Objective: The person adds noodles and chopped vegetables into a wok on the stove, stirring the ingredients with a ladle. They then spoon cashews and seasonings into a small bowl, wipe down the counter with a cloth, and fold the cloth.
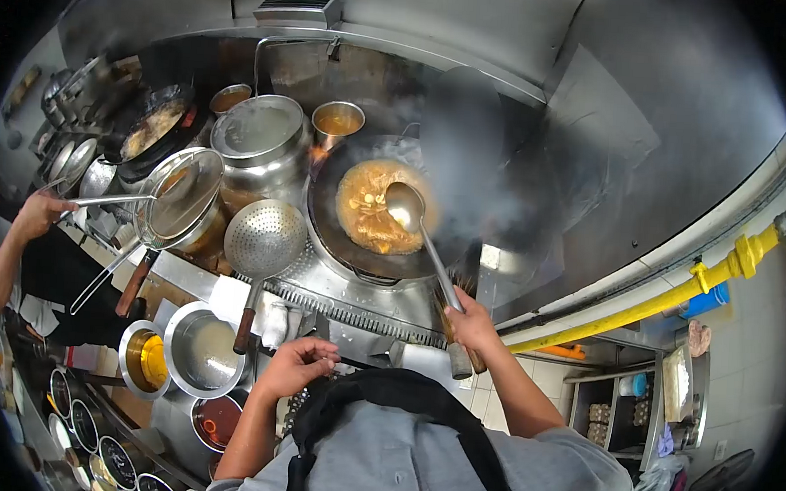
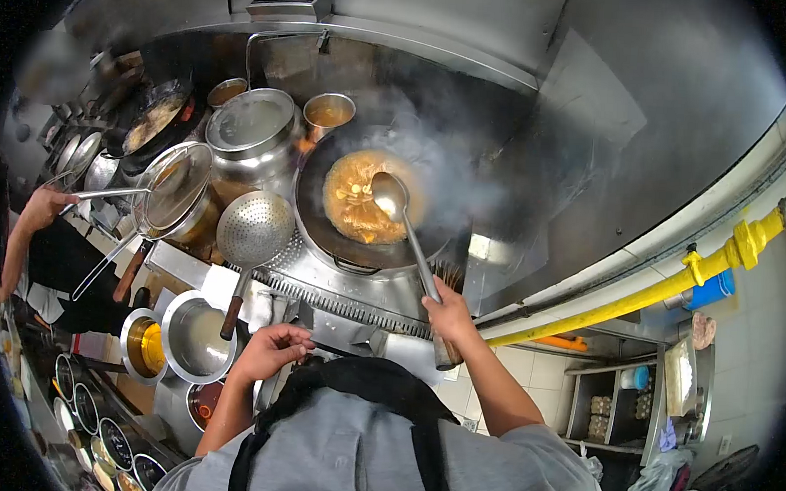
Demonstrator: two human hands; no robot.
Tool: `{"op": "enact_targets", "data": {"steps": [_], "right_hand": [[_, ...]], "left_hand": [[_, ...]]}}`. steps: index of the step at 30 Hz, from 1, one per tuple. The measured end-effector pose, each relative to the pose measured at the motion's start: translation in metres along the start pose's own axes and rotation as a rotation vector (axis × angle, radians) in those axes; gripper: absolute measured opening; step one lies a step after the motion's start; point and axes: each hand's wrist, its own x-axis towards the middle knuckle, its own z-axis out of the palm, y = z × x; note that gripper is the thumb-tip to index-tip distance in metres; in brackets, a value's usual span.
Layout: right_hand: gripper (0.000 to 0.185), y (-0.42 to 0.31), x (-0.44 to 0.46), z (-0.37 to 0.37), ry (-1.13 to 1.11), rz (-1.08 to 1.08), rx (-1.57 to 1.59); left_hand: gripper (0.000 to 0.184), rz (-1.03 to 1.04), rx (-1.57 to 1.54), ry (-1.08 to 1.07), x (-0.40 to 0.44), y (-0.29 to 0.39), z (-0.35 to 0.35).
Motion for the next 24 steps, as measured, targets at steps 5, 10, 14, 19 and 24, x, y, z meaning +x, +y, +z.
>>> {"op": "enact_targets", "data": {"steps": [5, 10, 14, 19, 24], "right_hand": [[0.057, 0.023, 0.058, 0.018, 0.237, -0.378, -0.203], [0.06, -0.025, 0.04, -0.011, 0.086, -0.29, -0.27], [0.06, -0.054, 0.029, -0.017, 0.221, -0.458, -0.422], [0.056, -0.064, 0.05, -0.007, 0.237, -0.306, -0.6], [0.057, -0.019, 0.04, -0.013, 0.104, -0.46, -0.493]], "left_hand": [[0.024, 0.018, 0.09, 0.057, -0.005, 0.013, 0.003], [0.025, 0.042, 0.09, 0.032, -0.01, 0.008, 0.0], [0.025, 0.042, -0.014, 0.051, -0.013, 0.006, -0.005], [0.025, 0.017, 0.101, 0.02, -0.01, 0.019, -0.002], [0.025, 0.061, 0.01, 0.04, -0.014, 0.024, -0.012]]}}
